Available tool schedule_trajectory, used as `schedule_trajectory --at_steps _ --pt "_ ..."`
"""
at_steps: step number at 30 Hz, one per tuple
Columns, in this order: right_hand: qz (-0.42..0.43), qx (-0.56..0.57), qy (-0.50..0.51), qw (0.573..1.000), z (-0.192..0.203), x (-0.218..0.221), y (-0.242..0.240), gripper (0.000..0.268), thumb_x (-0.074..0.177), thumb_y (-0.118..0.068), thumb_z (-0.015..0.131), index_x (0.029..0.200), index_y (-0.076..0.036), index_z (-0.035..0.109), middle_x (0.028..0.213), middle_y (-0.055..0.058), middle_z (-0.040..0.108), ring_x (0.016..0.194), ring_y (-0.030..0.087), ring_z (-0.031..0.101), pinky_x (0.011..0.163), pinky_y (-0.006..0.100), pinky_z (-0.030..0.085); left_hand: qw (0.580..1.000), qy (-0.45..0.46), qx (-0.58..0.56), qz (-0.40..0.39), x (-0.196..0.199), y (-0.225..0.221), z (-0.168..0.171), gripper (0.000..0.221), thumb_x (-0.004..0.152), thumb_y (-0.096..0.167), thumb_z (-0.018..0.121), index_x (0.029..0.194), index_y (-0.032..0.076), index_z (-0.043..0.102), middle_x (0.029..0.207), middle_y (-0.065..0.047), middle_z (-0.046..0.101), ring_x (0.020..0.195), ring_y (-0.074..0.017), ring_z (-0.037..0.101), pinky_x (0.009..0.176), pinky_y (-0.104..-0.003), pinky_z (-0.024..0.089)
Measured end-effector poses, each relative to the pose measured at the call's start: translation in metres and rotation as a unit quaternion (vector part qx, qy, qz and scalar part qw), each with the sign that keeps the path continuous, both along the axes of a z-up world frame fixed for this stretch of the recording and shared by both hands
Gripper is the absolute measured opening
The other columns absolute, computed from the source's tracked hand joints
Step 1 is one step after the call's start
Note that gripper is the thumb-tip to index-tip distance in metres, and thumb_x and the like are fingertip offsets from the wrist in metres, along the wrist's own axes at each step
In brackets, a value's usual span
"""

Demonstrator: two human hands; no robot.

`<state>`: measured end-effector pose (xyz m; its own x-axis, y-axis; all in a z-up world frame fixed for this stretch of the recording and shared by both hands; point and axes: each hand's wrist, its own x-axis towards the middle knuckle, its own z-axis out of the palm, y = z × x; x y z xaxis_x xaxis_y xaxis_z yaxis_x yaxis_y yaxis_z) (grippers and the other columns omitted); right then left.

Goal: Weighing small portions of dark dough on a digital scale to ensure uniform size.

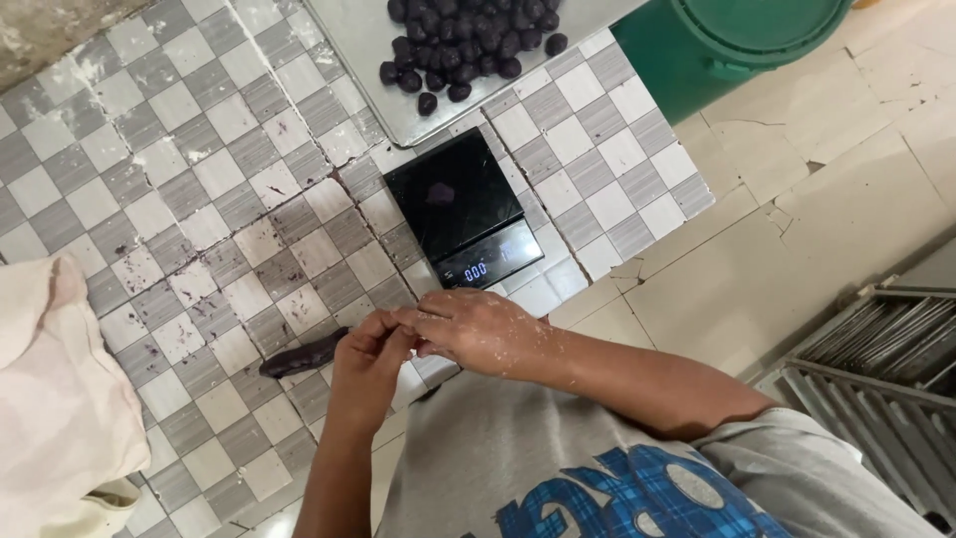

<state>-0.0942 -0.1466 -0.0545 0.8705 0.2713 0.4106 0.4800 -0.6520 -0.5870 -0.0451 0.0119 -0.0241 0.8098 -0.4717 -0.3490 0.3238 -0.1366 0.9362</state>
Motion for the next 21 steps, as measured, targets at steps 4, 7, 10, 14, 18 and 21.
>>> schedule_trajectory --at_steps 4,7,10,14,18,21 --pt "0.003 0.014 0.000 1.000 0.016 0.001 -0.007 0.026 0.086 -0.027 0.060 0.094 -0.002 0.059 0.082 0.014 0.057 0.077 0.030 0.063 0.063 0.037 0.052 0.998 -0.001 -0.049 -0.025 -0.001 -0.006 0.012 0.012 0.083 0.007 0.065 0.083 -0.005 0.064 0.076 -0.013 0.062 0.075 -0.0163 0.055 0.069 -0.034 0.049" --pt "-0.003 0.013 -0.008 1.000 0.017 0.004 -0.008 0.026 0.087 -0.027 0.058 0.092 -0.001 0.060 0.080 0.014 0.058 0.072 0.030 0.064 0.059 0.037 0.052 0.999 -0.020 -0.047 -0.017 0.001 0.000 0.005 0.011 0.081 0.002 0.067 0.077 -0.005 0.060 0.073 -0.011 0.058 0.074 -0.0150 0.053 0.068 -0.031 0.046" --pt "-0.018 0.017 -0.027 0.999 0.013 0.010 -0.019 0.024 0.089 -0.033 0.056 0.094 -0.010 0.063 0.077 0.005 0.058 0.066 0.022 0.063 0.055 0.030 0.052 1.000 -0.015 -0.013 -0.011 0.005 0.014 0.000 0.010 0.083 0.004 0.064 0.081 -0.006 0.062 0.070 -0.011 0.059 0.069 -0.0150 0.053 0.065 -0.030 0.047" --pt "-0.120 0.174 0.034 0.977 0.045 0.032 -0.064 0.012 0.084 -0.010 0.062 0.096 -0.008 0.065 0.087 0.010 0.062 0.075 0.026 0.062 0.060 0.035 0.049 0.988 -0.079 0.084 0.102 0.007 0.033 0.009 0.012 0.086 0.001 0.056 0.095 -0.003 0.062 0.076 -0.013 0.061 0.071 -0.0189 0.059 0.066 -0.028 0.046" --pt "-0.123 0.314 0.049 0.940 0.057 0.036 -0.091 0.023 0.090 0.004 0.052 0.111 0.003 0.060 0.090 0.013 0.063 0.075 0.020 0.063 0.060 0.025 0.052 0.981 -0.015 0.050 0.189 -0.003 0.044 0.002 0.022 0.085 -0.004 0.050 0.106 -0.002 0.057 0.085 -0.012 0.059 0.077 -0.0203 0.061 0.070 -0.027 0.047" --pt "-0.163 0.308 -0.016 0.937 0.053 0.042 -0.094 0.022 0.096 -0.015 0.053 0.097 0.004 0.063 0.059 0.004 0.052 0.053 0.012 0.051 0.052 0.021 0.044 0.969 0.044 -0.007 0.241 -0.010 0.059 -0.037 0.019 0.086 -0.006 0.044 0.097 -0.003 0.059 0.083 -0.013 0.060 0.076 -0.0213 0.062 0.069 -0.027 0.050"
